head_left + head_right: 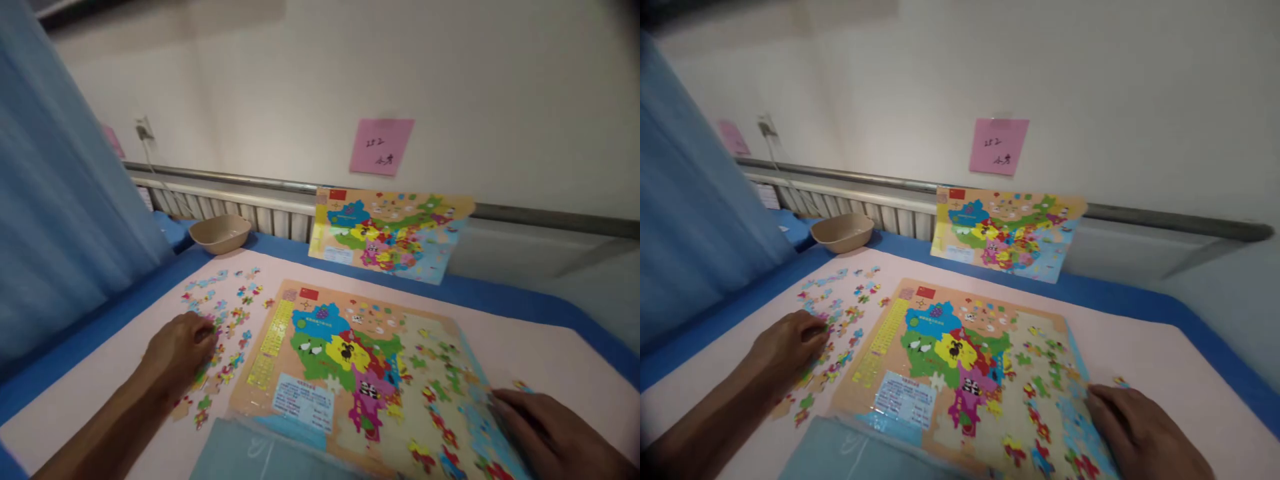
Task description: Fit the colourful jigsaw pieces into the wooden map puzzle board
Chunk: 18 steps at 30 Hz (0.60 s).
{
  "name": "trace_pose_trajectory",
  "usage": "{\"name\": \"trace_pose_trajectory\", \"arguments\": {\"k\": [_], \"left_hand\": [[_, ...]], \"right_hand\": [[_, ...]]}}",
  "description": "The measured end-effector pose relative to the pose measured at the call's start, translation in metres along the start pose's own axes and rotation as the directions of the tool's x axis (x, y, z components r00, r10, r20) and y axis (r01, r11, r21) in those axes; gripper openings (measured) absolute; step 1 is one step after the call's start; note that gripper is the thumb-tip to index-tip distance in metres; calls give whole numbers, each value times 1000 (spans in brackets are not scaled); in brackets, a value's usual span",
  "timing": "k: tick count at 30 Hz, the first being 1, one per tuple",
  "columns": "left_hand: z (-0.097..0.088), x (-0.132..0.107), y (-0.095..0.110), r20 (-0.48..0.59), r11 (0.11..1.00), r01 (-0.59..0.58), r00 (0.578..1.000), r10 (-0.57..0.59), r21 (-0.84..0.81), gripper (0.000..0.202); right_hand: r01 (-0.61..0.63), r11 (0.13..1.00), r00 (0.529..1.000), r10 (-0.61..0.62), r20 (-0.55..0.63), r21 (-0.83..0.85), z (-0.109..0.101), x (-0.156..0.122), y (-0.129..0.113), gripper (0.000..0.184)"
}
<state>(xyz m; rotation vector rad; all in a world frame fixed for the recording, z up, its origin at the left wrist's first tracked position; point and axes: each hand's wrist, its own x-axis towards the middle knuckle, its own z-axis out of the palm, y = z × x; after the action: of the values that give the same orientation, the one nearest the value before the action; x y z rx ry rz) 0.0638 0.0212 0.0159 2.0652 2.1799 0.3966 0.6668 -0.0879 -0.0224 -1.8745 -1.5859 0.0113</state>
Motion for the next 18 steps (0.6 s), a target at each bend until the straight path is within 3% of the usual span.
{"name": "trace_pose_trajectory", "arguments": {"k": [2, 4, 9, 15, 18], "left_hand": [[2, 2, -4, 0, 1000, 12, 1000, -12, 8, 29], [4, 3, -8, -4, 1000, 17, 1000, -17, 19, 31], [10, 6, -16, 9, 999, -27, 1000, 27, 33, 33], [14, 2, -20, -138, 989, -149, 980, 145, -18, 35], [17, 4, -27, -123, 980, -191, 975, 183, -61, 35]], "right_hand": [[-17, 997, 986, 30, 163, -78, -8, -3, -17, 42], [-11, 996, 981, 28, 192, -85, -12, -1, -35, 43], [-42, 995, 985, 56, 165, -86, -18, 2, -58, 47], [-23, 997, 989, 34, 144, -77, -17, 2, -63, 44], [-1, 995, 991, 14, 133, -99, -18, 2, -63, 42]]}}
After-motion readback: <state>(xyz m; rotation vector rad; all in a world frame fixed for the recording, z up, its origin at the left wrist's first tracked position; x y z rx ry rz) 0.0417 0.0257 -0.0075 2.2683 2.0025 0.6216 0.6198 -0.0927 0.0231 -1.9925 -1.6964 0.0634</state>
